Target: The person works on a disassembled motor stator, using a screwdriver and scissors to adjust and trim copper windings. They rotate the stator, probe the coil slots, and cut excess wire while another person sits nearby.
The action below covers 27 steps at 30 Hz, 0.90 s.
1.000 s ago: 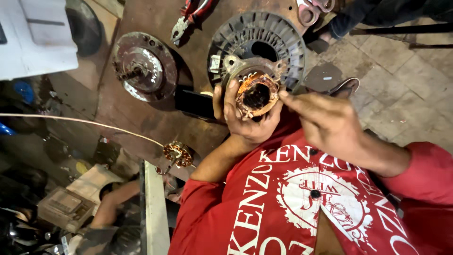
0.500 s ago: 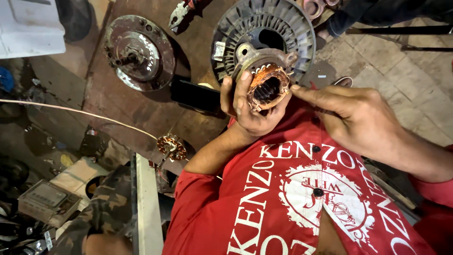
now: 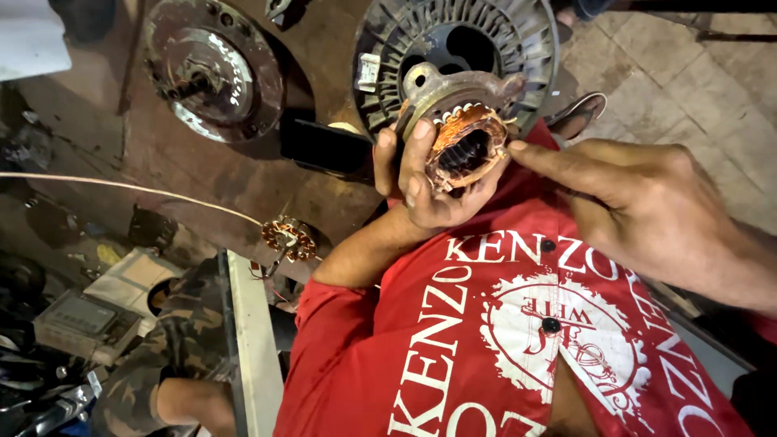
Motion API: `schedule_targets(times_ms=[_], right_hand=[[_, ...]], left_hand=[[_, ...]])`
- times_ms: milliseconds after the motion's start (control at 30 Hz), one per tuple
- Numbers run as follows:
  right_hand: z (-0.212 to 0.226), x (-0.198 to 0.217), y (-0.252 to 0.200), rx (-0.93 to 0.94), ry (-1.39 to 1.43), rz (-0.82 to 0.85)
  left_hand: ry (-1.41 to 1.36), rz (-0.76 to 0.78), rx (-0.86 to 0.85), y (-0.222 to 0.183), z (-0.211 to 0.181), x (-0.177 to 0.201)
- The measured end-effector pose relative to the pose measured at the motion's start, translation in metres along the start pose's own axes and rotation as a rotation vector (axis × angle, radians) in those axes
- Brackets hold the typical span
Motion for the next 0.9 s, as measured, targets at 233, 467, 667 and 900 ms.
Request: schedule_targets(times_ms=[233, 467, 667, 900], right_hand=[[0.002, 0.004, 0.002, 0.033, -0.022, -0.027], [-0.005, -0.004, -0.005, 0.016, -0.054, 0.000], [-0.003, -0.023, 0.000, 0.155, -0.076, -0.247], [0.006, -0.030, 0.003, 0.356, -0.321, -0.424]], left_hand=[[0.008, 0.033, -0.014, 0.002, 0.001, 0.001], [0.070, 0.002, 0.013, 0.006, -0.003, 0.004], [0.253, 0.134, -0.034, 0.017, -0.011, 0.020], [0.269, 0.137, 0.033, 0.024, -0.012, 0.021]])
Point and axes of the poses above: each hand's wrist, its own y-axis towards the middle knuckle, its own x-axis out of the back of the hand, z = x × y, the point moved 6 cm from there along y, towards the middle knuckle, and after that the axes turned 15 degrees about x, right-handed, at the moved point
